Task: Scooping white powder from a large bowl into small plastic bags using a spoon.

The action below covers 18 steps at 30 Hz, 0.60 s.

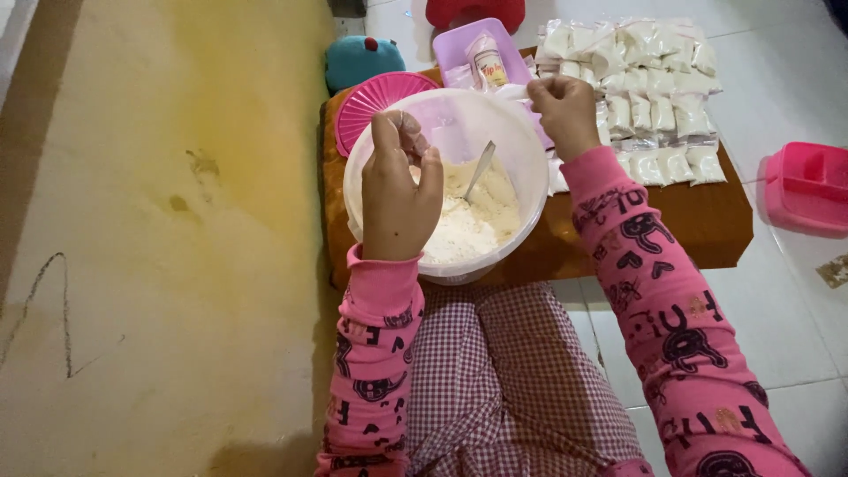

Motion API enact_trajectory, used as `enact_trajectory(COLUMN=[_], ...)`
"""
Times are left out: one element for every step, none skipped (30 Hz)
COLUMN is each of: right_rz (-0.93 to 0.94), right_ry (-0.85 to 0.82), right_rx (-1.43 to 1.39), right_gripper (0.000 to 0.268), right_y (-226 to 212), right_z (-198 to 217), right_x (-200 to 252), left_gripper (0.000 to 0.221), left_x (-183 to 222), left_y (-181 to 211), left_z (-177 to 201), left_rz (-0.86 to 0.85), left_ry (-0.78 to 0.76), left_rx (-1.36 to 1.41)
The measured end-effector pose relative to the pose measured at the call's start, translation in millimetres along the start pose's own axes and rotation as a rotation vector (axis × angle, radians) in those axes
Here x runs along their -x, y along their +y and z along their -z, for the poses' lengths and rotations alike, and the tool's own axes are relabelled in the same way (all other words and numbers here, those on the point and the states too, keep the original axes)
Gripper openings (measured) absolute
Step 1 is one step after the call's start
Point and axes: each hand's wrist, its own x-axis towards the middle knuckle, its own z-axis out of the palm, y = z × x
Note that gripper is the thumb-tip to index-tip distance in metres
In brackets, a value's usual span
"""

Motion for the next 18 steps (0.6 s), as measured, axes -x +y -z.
enact_trajectory(right_rz=[0.001,-0.028,-0.058,-0.058,-0.051,-0.043,-0.043,-0.011,0.02,0.022,0.047,0.073,0.076,0.125,0.174,0.177,0.255,0.33], right_ry=[-0.002,-0.026,-0.051,-0.052,-0.068,-0.085,-0.087,-0.1,-0.114,-0.115,-0.118,-0.12,-0.12,-0.172,-0.224,-0.224,-0.214,-0.202], right_rx=[-0.001,-0.094,-0.188,-0.188,-0.36,-0.532,-0.533,-0.601,-0.669,-0.669,-0.689,-0.71,-0.711,-0.762,-0.813,-0.814,-0.645,-0.476], right_gripper=[0.01,0.012,0.014,0.014,0.011,0.009,0.009,0.007,0.004,0.004,0.004,0.004,0.004,0.002,0.002,0.002,0.002,0.004], right_y=[-4,-7,-10,-8,-5,-3,-4,-5,-7,-18,-29,-40,-47,-54,-61,-72,-83,-93], right_z=[1,3,5,6,6,6,8,11,14,16,19,23,25,27,30,29,29,29], right_x=[3,6,9,7,4,1,0,-1,-2,5,12,19,25,30,36,45,55,65], left_gripper=[0.03,0.029,0.029,0.029,0.029,0.03,0.03,0.031,0.031,0.031,0.031,0.031,0.031,0.031,0.032,0.032,0.026,0.023], left_x=[0,0,0,0,0,0,0,0,0,0,0,0,0,0,-1,-1,0,0], left_y=[0,0,0,-1,-1,-2,-3,-4,-5,-6,-7,-7,-7,-8,-8,-7,-5,-4], left_z=[0,0,0,-1,-1,-1,-1,-2,-2,-2,-3,-3,-3,-4,-4,-3,-3,-3], left_rz=[0.0,-0.007,-0.014,-0.014,-0.011,-0.007,-0.007,-0.021,-0.035,-0.036,-0.036,-0.038,-0.04,-0.027,-0.013,-0.017,-0.014,-0.012], left_ry=[0.001,0.007,0.012,0.012,0.009,0.007,0.008,0.01,0.011,0.013,0.014,0.015,0.015,0.003,-0.01,-0.01,-0.022,-0.035], left_rx=[-0.002,-0.011,-0.02,-0.021,-0.031,-0.041,-0.042,-0.038,-0.033,-0.033,-0.032,-0.03,-0.03,-0.02,-0.009,-0.009,0.033,0.075])
